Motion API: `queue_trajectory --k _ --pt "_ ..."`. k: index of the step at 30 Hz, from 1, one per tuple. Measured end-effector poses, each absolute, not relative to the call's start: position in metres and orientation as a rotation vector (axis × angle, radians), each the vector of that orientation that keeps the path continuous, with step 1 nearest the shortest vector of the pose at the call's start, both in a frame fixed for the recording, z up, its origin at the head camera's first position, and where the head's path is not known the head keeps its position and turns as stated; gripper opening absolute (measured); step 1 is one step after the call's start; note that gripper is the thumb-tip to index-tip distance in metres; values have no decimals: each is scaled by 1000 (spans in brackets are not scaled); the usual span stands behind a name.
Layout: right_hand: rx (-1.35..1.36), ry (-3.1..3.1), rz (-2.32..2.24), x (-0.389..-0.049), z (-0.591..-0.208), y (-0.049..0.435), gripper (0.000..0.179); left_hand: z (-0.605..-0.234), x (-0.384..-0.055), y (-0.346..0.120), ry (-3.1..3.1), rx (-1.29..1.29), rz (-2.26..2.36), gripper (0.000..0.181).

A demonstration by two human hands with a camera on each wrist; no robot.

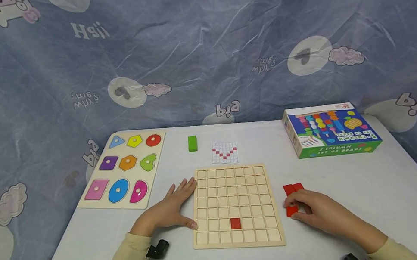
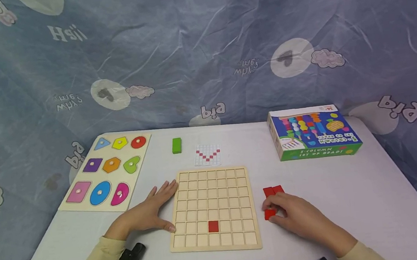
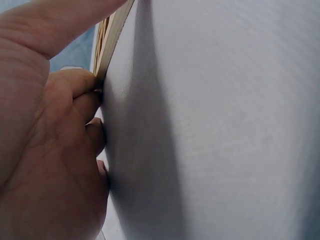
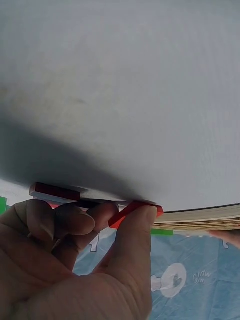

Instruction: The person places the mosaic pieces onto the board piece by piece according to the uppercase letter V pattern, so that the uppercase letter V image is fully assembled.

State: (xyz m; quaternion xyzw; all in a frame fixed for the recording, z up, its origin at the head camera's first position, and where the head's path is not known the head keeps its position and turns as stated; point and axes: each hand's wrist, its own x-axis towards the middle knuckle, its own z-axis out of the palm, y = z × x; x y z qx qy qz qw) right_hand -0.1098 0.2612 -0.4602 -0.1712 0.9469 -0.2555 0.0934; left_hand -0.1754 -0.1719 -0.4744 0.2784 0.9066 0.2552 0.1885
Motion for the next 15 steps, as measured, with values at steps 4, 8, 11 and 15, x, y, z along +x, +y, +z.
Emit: queue_trajectory --k 4,8,11,15 --pt "-554 2806 -770 -111 -461 261 27 -475 -176 -172 2556 778 713 127" --pt "-585 2795 -789 -111 -461 261 25 -475 -176 -171 2559 779 714 127" --pt "-603 2798 -800 -111 -460 260 24 -474 -176 -171 2557 778 713 127" --pt "-614 2799 -818 -111 -460 260 25 -475 -176 -172 2556 775 710 127"
